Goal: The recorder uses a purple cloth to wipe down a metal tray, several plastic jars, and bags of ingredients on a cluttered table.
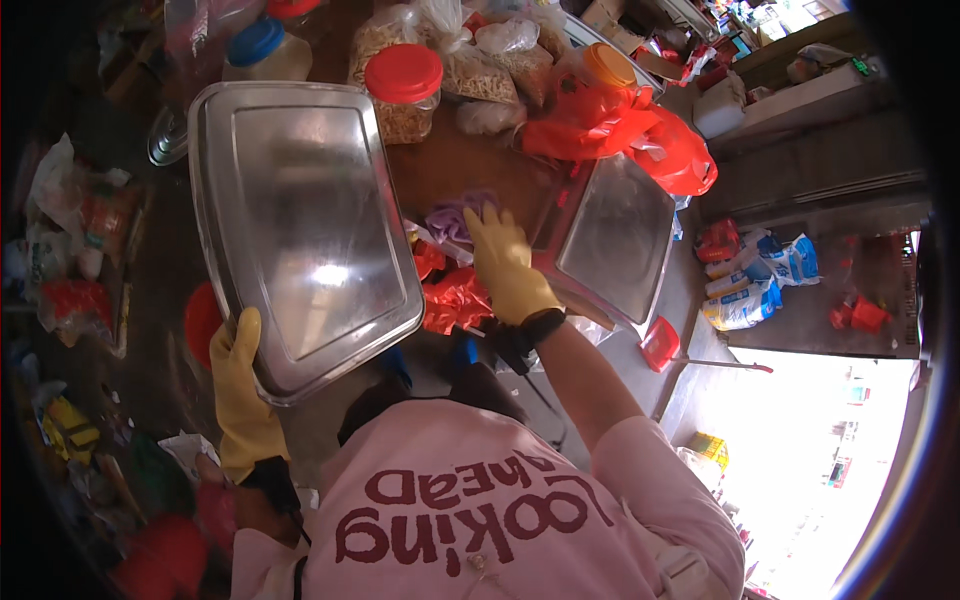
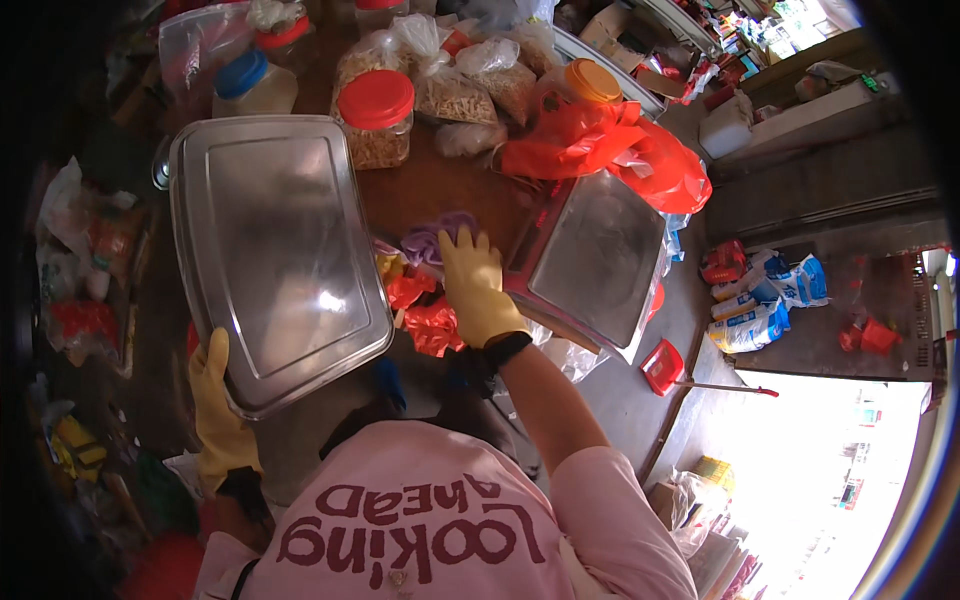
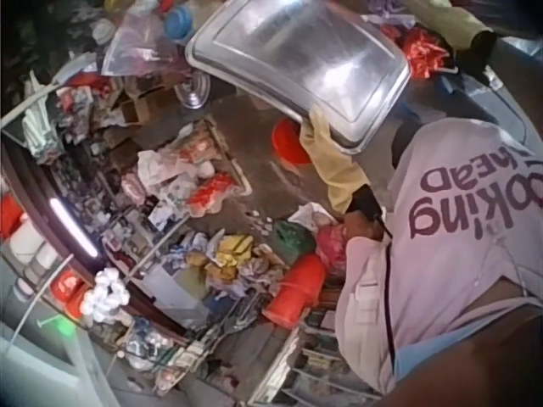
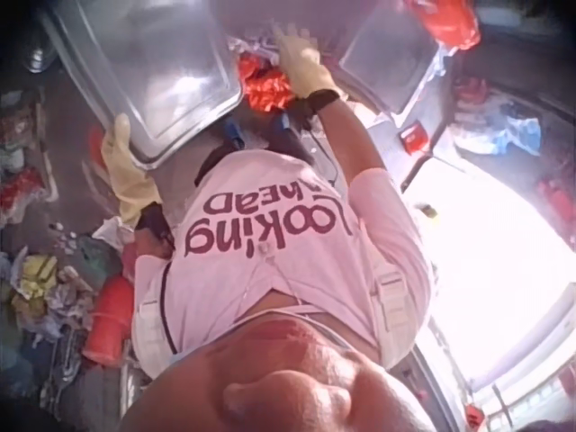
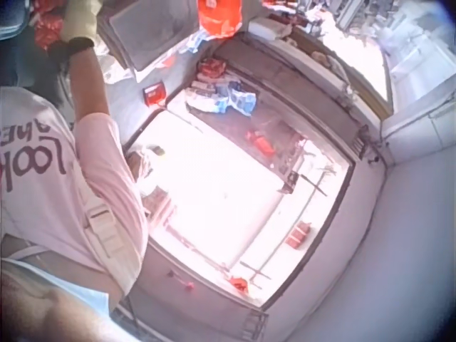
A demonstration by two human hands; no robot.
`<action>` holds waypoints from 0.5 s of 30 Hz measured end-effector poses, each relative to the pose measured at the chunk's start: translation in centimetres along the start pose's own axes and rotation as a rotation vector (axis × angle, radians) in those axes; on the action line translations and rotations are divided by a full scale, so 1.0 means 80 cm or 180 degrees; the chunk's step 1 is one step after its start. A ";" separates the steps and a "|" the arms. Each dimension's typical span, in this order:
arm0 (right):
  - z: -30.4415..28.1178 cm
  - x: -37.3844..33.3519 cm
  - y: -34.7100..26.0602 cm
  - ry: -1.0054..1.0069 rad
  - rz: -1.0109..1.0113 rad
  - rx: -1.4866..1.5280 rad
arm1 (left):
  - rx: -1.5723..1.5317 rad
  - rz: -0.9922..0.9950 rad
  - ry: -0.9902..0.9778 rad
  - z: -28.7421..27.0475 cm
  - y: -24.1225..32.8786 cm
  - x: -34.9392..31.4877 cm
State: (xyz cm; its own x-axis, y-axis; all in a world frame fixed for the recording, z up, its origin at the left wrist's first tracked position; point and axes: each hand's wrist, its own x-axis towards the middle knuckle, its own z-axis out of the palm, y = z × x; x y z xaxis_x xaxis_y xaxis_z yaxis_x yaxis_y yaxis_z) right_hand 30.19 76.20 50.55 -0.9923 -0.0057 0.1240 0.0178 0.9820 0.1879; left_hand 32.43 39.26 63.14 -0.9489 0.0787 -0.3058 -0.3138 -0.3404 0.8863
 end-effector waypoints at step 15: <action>0.076 0.115 0.040 -0.0243 0.1341 0.0330 | 0.0612 -0.0353 0.0618 -0.100 -0.013 -0.016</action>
State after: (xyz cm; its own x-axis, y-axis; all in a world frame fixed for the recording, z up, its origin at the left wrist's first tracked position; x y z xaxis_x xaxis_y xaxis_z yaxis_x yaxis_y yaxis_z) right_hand 20.38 80.44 46.35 -0.9073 0.4094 0.0957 0.4143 0.9094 0.0371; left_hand 34.28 32.01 59.80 -0.8899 -0.0815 -0.4488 -0.4335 -0.1546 0.8878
